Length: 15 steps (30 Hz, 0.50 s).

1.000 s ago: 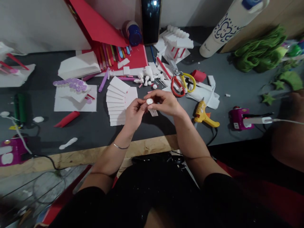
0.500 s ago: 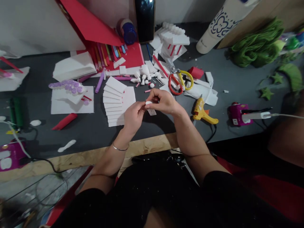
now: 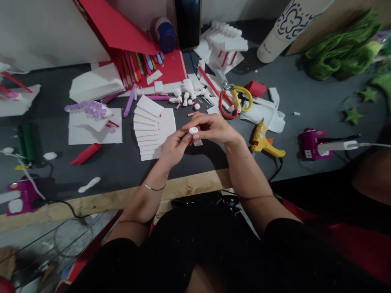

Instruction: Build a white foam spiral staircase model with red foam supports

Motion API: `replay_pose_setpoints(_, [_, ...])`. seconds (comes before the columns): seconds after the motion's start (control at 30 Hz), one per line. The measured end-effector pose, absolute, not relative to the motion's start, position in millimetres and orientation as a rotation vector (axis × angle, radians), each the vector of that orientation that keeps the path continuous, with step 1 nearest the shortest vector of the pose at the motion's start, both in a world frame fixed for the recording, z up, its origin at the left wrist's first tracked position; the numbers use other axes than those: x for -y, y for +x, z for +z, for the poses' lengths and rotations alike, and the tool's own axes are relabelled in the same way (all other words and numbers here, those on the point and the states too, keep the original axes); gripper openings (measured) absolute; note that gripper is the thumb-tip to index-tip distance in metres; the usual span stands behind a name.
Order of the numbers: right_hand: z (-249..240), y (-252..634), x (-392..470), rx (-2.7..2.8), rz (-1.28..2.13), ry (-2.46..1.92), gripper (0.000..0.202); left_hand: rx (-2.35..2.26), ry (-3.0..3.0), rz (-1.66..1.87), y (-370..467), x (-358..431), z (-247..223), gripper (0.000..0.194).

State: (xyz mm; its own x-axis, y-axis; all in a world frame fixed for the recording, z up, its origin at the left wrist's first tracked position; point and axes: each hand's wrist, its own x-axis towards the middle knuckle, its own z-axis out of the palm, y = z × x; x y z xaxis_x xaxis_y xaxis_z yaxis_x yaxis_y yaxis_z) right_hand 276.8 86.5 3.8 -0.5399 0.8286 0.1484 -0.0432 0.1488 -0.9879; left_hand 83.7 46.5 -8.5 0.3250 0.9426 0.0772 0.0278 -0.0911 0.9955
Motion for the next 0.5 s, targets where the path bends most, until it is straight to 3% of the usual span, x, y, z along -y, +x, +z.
replay_pose_setpoints(0.3, [6,260,-84,1.662,1.364,-0.876,0.052,-1.193,1.798,1.149,84,-46,-9,0.048])
replay_pose_setpoints(0.43, [7,270,-88,1.630,1.293,-0.965,0.062,-1.244,1.604,1.240,86,-47,-13,0.047])
replay_pose_setpoints(0.5, [8,280,-89,1.633,1.151,-1.146,0.055,-1.238,1.456,1.291,87,-49,-16,0.049])
